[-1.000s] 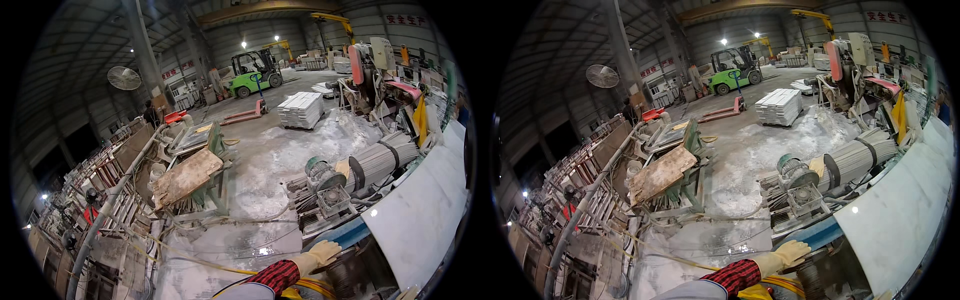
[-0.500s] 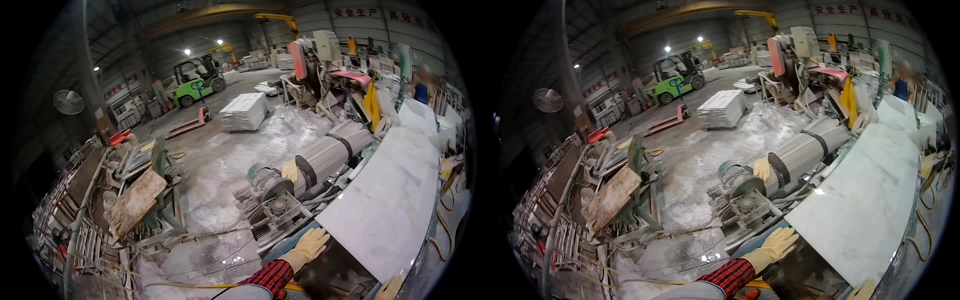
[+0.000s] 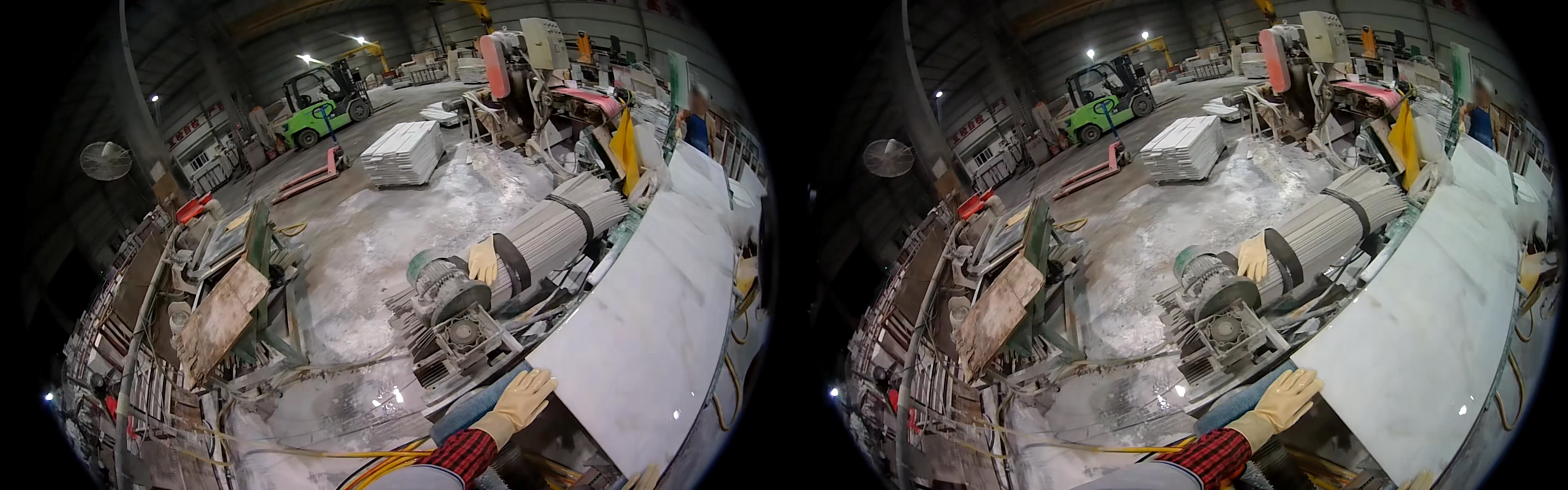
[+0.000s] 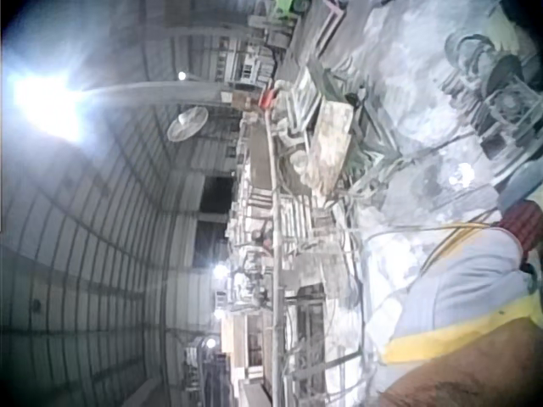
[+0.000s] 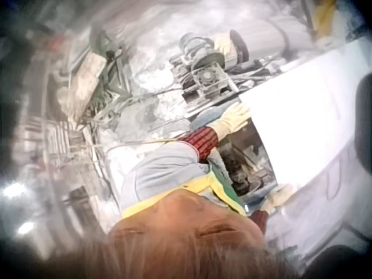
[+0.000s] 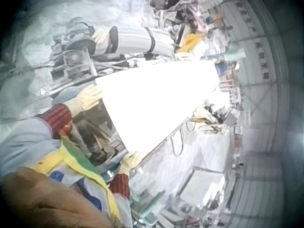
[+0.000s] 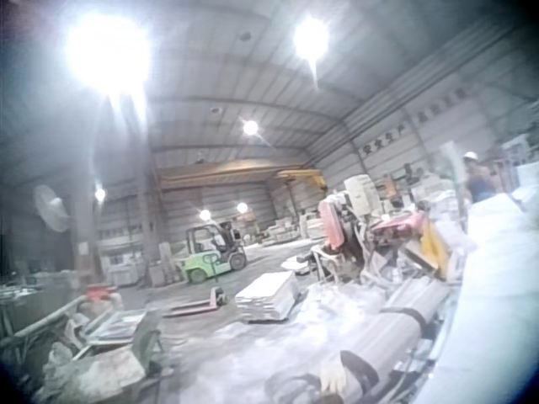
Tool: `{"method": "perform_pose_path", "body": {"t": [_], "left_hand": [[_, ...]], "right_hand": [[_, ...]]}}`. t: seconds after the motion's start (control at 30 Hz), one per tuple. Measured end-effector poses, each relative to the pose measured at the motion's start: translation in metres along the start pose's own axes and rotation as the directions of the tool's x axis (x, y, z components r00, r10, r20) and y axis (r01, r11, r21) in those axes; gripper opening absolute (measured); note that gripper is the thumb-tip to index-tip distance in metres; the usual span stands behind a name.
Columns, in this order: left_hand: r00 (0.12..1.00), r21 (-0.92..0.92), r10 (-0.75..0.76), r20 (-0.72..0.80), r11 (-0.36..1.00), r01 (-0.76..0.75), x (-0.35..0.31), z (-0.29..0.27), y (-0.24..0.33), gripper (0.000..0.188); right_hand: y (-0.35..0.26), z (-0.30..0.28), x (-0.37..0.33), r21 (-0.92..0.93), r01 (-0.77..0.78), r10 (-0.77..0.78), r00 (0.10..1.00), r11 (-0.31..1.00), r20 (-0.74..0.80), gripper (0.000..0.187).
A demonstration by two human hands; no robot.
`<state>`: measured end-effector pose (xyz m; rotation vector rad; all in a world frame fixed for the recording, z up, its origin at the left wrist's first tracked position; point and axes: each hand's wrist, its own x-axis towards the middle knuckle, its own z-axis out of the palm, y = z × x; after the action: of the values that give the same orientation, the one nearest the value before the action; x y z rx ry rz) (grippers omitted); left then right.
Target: The person repeatedly picks up large white stone slabs from a conveyor, carries them to a processing machine, and places them onto the machine's rollers. The person then guides the slabs through the machine as they move along the rollers. This cycle is repeated multiple times throughout the clip.
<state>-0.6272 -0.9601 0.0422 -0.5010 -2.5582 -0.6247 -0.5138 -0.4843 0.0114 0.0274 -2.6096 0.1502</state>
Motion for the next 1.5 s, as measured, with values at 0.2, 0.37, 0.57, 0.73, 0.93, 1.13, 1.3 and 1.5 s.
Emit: {"method": "perform_pose_path", "body": {"t": [0.2, 0.37, 0.57, 0.73, 0.93, 1.13, 1.3, 1.5], "left_hand": [[0.999, -0.007, -0.015, 0.032, 1.0, 0.016, -0.003, -0.005, -0.002, 0.056], [0.996, -0.035, -0.032, 0.082, 0.999, 0.035, 0.007, -0.008, 0.005, 0.054], [0.94, 0.093, -0.131, 0.314, 0.99, 0.107, 0.019, -0.023, 0.014, 0.044], [0.986, 0.143, 0.155, 0.053, 0.977, -0.162, 0.007, -0.013, 0.012, 0.042], [0.97, 0.178, 0.022, 0.244, 0.982, -0.067, -0.016, 0.003, -0.011, 0.058], [0.94, 0.186, -0.057, 0.336, 0.983, -0.006, -0.013, -0.005, -0.006, 0.061], [0.946, 0.173, -0.038, 0.322, 0.985, -0.019, -0.014, -0.002, -0.002, 0.059], [0.936, 0.154, -0.002, 0.353, 0.987, -0.056, -0.015, -0.01, 0.0, 0.06]], "right_hand": [[0.034, 0.036, -0.026, -0.03, 0.013, -0.014, 1.0, 0.999, -0.017, 0.046], [0.05, 0.028, -0.05, -0.116, -0.074, 0.096, 0.976, 0.99, 0.198, 0.054], [-0.023, -0.008, -0.021, -0.035, -0.231, 0.233, 0.972, 0.972, 0.042, 0.054], [-0.033, -0.028, -0.004, 0.017, -0.254, 0.255, 0.966, 0.967, -0.044, 0.049], [-0.051, -0.047, 0.004, 0.07, -0.231, 0.238, 0.964, 0.971, -0.117, 0.039], [-0.053, -0.051, 0.006, 0.1, -0.25, 0.259, 0.961, 0.963, -0.1, 0.036], [-0.05, -0.048, -0.003, 0.066, -0.249, 0.257, 0.95, 0.966, -0.176, 0.038], [-0.043, -0.037, -0.012, 0.053, -0.24, 0.245, 0.953, 0.969, -0.178, 0.042]]}}
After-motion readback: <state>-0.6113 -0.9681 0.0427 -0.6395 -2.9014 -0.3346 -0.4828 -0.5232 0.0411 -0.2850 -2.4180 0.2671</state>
